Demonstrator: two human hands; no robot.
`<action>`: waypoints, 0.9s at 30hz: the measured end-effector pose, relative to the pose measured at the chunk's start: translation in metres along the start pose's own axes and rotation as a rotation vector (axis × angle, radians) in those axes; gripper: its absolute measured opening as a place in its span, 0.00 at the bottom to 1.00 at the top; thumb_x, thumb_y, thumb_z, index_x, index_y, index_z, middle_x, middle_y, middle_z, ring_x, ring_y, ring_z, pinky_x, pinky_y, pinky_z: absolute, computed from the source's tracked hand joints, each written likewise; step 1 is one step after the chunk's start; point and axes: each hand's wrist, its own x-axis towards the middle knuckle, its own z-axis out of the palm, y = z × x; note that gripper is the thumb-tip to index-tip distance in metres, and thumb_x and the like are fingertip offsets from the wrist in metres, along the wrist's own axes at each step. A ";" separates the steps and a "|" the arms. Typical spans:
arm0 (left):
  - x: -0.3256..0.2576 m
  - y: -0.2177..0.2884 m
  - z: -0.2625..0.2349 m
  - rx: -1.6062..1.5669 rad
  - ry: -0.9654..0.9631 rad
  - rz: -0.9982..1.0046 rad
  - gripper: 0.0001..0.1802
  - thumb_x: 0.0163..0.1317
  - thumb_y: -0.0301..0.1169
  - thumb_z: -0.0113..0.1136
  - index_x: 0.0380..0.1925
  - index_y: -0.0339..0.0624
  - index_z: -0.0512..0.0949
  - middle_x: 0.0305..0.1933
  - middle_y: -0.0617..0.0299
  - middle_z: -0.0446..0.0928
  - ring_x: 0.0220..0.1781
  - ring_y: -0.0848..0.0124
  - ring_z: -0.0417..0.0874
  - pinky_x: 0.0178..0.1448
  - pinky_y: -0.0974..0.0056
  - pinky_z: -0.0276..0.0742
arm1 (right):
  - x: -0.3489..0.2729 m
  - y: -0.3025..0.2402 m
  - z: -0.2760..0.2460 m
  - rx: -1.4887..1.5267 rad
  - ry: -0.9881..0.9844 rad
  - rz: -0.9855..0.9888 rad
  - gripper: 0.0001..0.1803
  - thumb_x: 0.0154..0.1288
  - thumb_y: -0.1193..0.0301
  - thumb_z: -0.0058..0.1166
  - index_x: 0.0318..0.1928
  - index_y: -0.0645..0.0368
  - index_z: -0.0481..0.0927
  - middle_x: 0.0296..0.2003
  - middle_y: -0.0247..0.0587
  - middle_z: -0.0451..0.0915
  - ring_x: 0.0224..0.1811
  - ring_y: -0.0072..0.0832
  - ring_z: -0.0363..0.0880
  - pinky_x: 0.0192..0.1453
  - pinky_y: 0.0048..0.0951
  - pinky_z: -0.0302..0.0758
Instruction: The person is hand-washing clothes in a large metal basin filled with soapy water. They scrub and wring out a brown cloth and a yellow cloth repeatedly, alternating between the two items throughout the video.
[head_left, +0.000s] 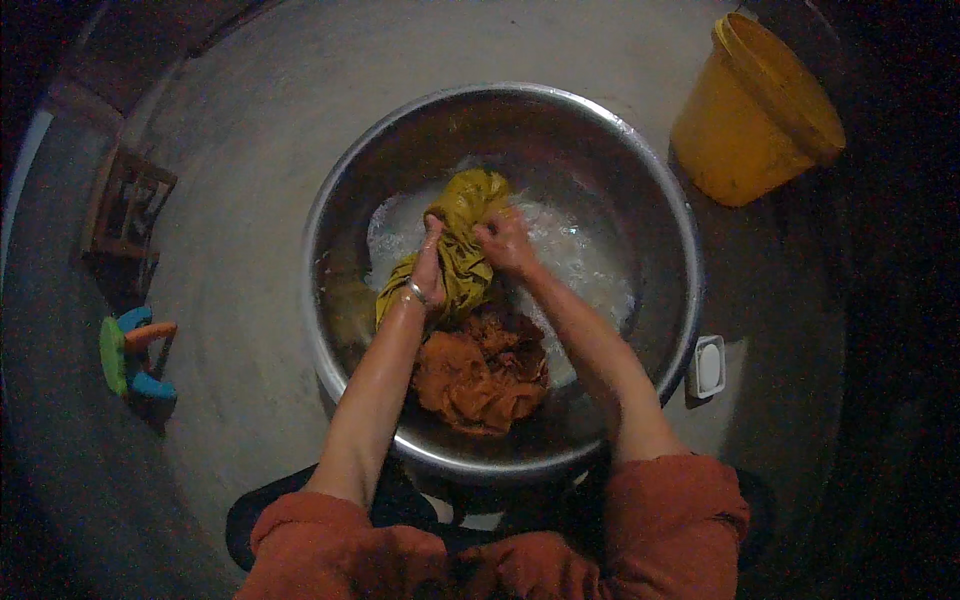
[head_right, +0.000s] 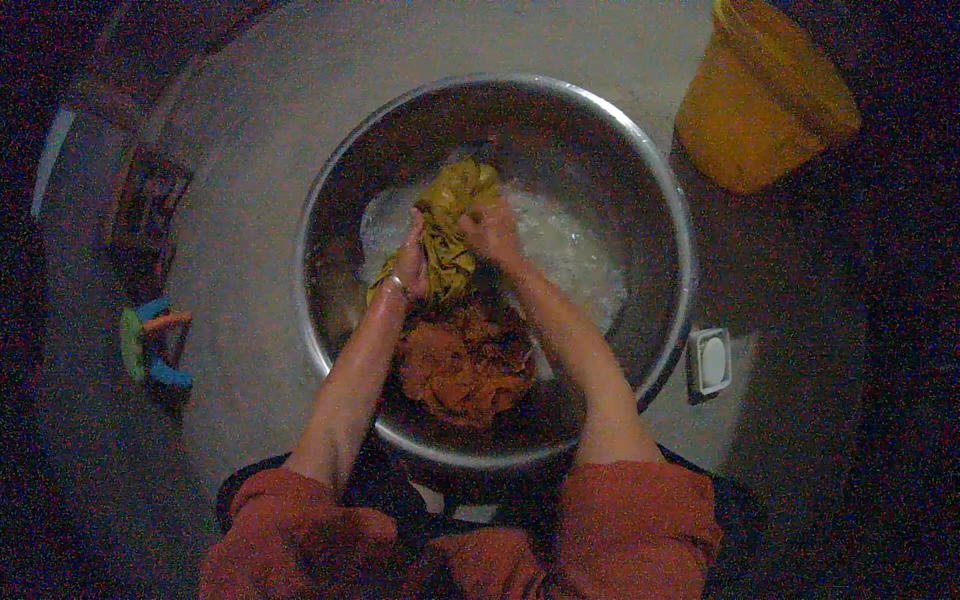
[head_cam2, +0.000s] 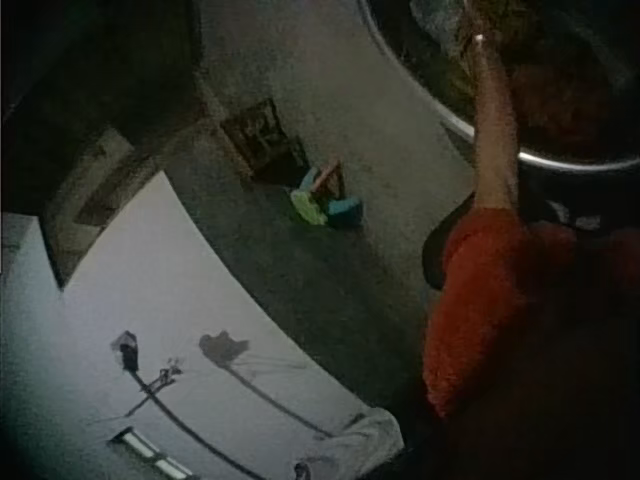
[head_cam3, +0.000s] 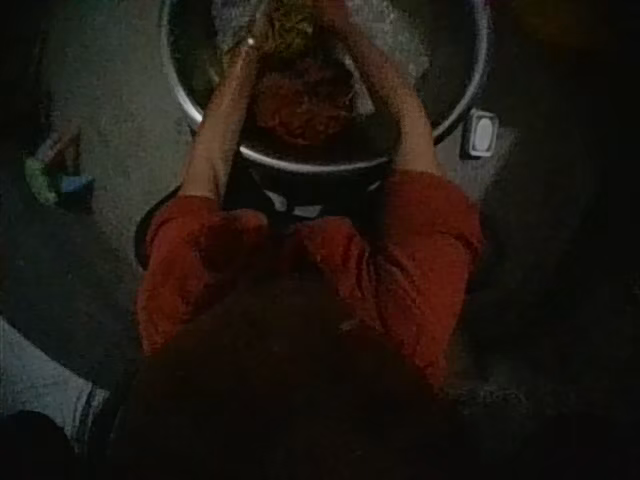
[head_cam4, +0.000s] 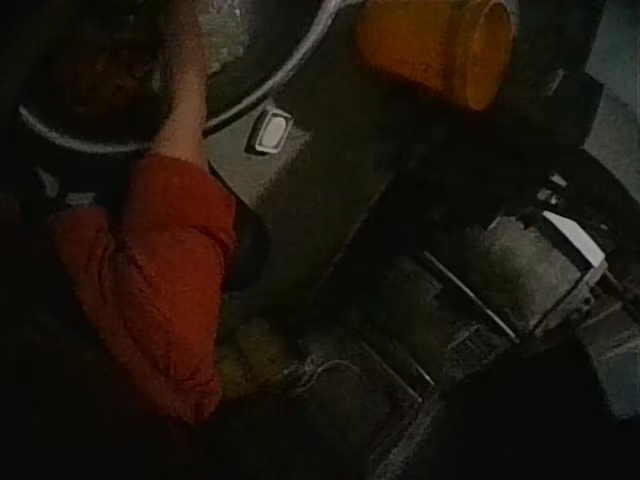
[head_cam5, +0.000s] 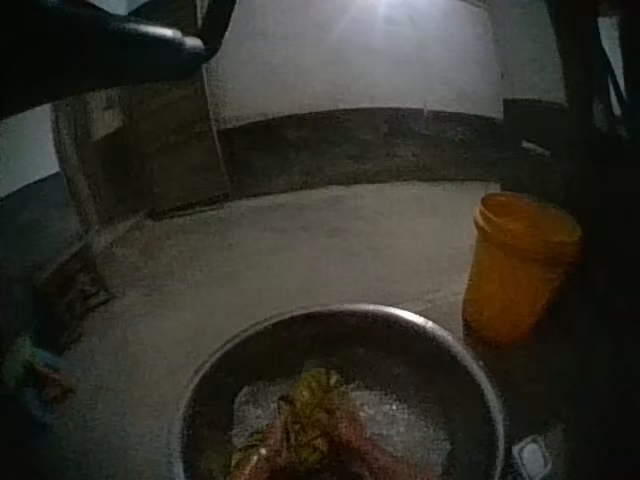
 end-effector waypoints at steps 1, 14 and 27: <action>-0.013 0.007 0.009 -0.058 -0.013 0.004 0.41 0.53 0.64 0.38 0.58 0.44 0.56 0.57 0.57 0.63 0.56 0.63 0.67 0.57 0.55 0.64 | -0.006 -0.022 0.008 0.084 -0.053 -0.022 0.14 0.48 0.63 0.54 0.34 0.58 0.76 0.38 0.49 0.71 0.44 0.44 0.68 0.46 0.41 0.67; -0.016 0.002 0.030 0.200 -0.031 0.037 0.31 0.61 0.54 0.36 0.55 0.43 0.60 0.55 0.58 0.65 0.53 0.63 0.69 0.54 0.57 0.67 | 0.059 0.010 -0.046 -0.468 -0.033 0.198 0.13 0.54 0.57 0.42 0.31 0.51 0.72 0.28 0.44 0.76 0.33 0.41 0.76 0.35 0.40 0.71; -0.017 0.030 -0.020 0.132 0.143 0.142 0.40 0.52 0.64 0.38 0.54 0.44 0.61 0.56 0.56 0.63 0.55 0.58 0.65 0.57 0.50 0.61 | -0.014 -0.089 0.018 0.089 0.024 -0.237 0.14 0.45 0.63 0.53 0.33 0.55 0.78 0.33 0.48 0.73 0.39 0.43 0.71 0.40 0.41 0.70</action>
